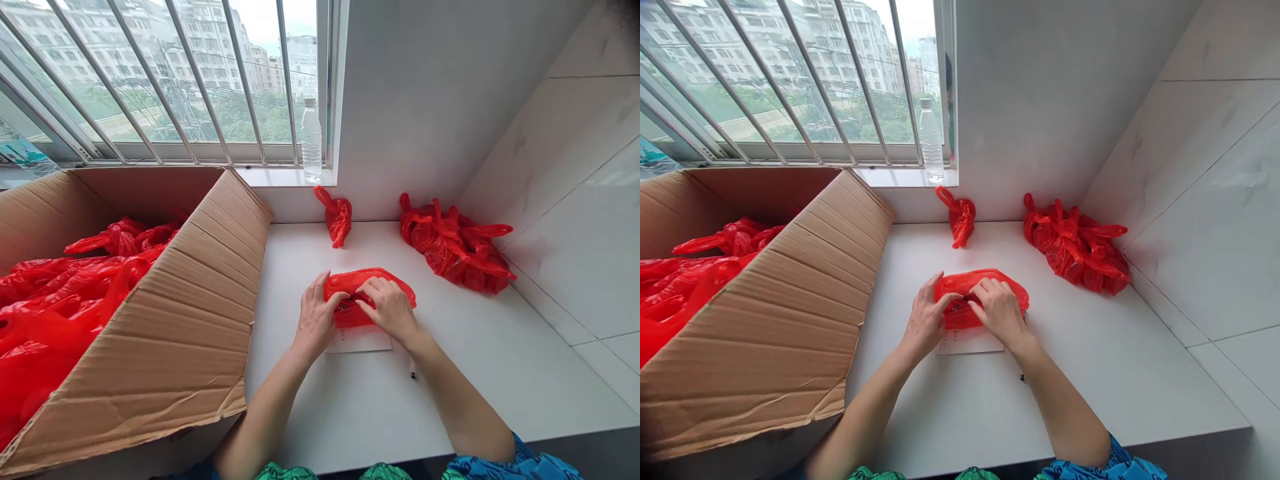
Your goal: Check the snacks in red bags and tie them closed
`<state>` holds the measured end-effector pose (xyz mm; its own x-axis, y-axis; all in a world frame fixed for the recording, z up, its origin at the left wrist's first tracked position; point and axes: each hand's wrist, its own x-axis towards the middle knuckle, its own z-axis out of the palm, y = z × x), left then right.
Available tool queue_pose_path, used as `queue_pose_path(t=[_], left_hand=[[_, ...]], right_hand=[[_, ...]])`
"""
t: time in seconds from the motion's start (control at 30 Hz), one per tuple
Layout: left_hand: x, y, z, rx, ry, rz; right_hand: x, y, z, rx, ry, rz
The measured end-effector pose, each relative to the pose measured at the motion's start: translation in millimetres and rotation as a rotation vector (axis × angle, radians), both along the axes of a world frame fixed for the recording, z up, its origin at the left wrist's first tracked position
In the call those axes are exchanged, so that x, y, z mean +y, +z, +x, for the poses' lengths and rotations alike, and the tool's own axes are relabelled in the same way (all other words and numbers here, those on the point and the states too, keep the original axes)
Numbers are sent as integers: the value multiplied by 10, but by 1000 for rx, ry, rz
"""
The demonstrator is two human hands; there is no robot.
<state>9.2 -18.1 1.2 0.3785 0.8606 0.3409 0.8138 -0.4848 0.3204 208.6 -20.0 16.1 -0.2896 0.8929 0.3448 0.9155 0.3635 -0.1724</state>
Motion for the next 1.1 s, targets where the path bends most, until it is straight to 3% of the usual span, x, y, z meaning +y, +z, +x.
queue_pose_path(t=[0.07, 0.2, 0.53, 0.73, 0.9, 1.1], left_hand=[[10, -47, 6, 27, 84, -78], [33, -102, 0, 77, 196, -187], [40, 3, -45, 18, 140, -303], [14, 37, -54, 65, 121, -369], [12, 11, -67, 108, 112, -387], [32, -20, -71, 42, 140, -377]], right_hand=[[23, -73, -92, 2, 49, -33], [61, -195, -168, -71, -48, -128], [148, -201, -187, -143, -107, -148], [86, -177, -222, 72, 12, -122], [9, -190, -210, 84, 61, -213], [-38, -50, -1, 245, 113, -373]])
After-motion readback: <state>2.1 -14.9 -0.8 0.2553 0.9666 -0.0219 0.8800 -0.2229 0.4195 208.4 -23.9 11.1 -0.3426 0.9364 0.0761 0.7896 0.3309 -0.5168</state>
